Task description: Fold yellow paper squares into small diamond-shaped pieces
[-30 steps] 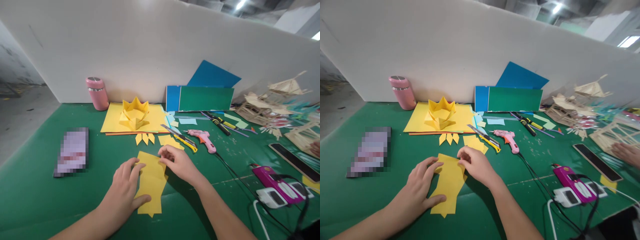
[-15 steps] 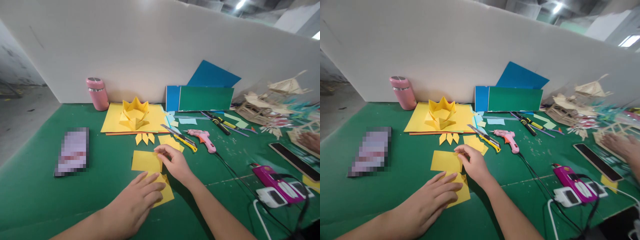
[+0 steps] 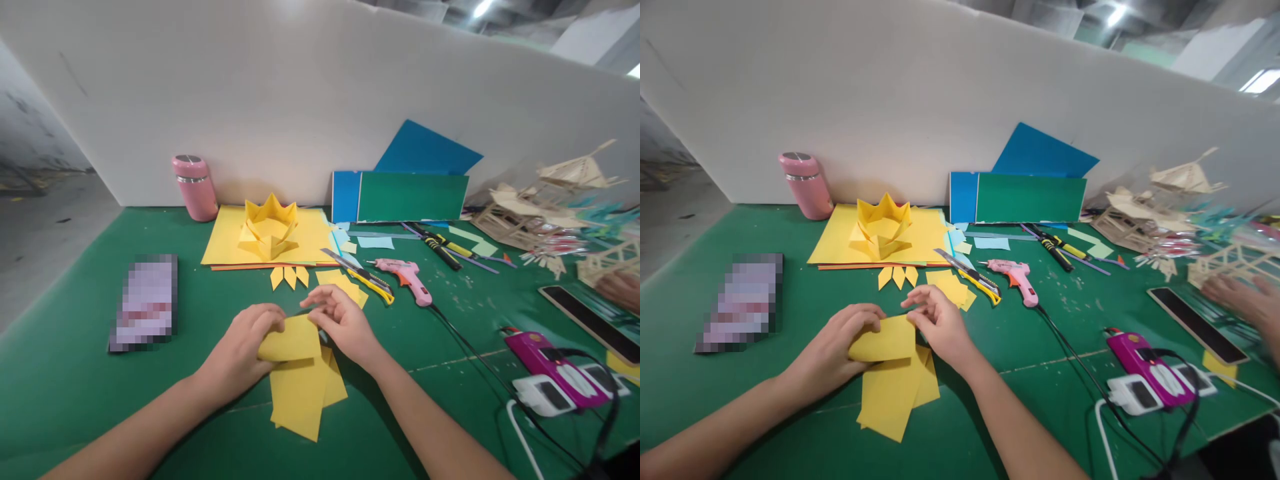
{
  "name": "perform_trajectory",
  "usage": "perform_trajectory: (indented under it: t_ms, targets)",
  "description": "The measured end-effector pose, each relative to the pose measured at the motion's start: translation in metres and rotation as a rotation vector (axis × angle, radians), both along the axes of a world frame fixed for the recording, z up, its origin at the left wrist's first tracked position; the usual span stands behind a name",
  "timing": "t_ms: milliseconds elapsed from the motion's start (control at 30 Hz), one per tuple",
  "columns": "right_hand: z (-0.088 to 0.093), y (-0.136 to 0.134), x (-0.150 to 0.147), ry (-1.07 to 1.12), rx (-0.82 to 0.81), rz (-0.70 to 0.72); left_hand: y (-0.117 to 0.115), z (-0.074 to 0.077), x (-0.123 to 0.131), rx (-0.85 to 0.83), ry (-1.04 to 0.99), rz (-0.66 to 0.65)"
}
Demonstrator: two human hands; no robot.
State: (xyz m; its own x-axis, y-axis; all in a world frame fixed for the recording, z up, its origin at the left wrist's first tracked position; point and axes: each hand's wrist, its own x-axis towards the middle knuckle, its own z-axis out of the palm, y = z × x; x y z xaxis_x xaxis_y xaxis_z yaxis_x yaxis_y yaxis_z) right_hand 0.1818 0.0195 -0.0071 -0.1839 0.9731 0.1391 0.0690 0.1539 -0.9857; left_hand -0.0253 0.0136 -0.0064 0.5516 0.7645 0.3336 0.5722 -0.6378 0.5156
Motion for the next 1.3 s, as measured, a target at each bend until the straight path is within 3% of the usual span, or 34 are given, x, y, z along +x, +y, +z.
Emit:
perform_trajectory:
  t_ms: [167,367,533,700,867,1033,1300]
  targets:
    - [-0.001,0.001,0.005,0.089,-0.006,0.05,0.004,0.007,0.001,-0.159,-0.203,0.209]
    - [0.0,-0.008,0.012,-0.085,0.03,0.335,0.011,0.0,0.0,-0.248,-0.419,0.327]
    - [0.002,-0.009,0.015,-0.314,0.227,0.249,0.01,-0.006,0.0,-0.168,-0.401,0.396]
    - [0.004,-0.007,0.011,-0.256,0.293,0.1,0.002,-0.006,0.002,-0.111,-0.33,0.337]
    - [0.0,-0.008,0.003,-0.073,0.119,0.222,-0.001,-0.002,0.003,-0.035,-0.198,0.226]
    - [-0.001,-0.008,0.001,0.109,0.07,0.19,0.0,0.001,0.003,-0.06,-0.152,0.159]
    - [0.004,-0.005,0.003,-0.071,0.124,0.103,-0.001,0.008,0.003,0.017,-0.224,0.119]
